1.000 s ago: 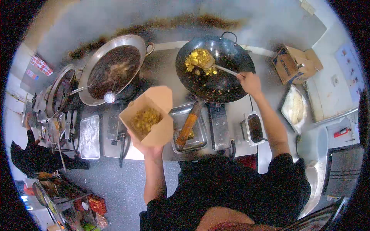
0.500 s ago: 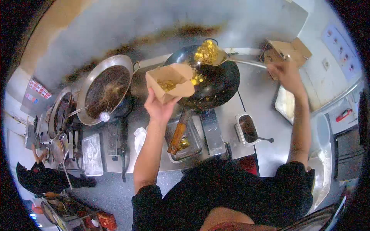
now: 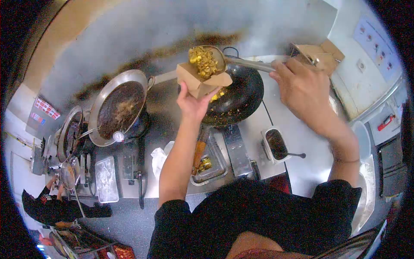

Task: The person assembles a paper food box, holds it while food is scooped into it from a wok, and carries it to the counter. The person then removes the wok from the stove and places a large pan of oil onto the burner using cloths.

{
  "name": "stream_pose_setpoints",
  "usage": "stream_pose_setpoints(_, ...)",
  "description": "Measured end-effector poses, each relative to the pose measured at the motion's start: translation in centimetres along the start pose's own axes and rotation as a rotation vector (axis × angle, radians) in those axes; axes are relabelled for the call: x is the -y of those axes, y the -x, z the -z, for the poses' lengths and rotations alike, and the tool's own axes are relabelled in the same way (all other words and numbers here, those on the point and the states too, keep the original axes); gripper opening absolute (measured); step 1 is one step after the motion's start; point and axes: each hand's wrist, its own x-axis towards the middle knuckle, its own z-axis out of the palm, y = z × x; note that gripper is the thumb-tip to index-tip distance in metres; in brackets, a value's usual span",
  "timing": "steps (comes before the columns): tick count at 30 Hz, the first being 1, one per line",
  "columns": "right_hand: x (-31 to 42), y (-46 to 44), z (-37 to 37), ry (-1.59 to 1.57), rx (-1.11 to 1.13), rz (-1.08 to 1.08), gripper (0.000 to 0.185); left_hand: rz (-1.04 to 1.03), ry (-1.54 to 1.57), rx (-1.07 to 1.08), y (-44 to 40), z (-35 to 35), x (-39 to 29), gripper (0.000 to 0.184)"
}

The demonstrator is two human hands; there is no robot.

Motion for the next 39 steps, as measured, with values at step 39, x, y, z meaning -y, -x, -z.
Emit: stream_pose_setpoints(39, -1.2, -0.5, -16.0, 0.025, 0.552, -0.002, 0.024, -0.565, -0.043, -0.245, 15.1, -3.1, -9.1, 0.07)
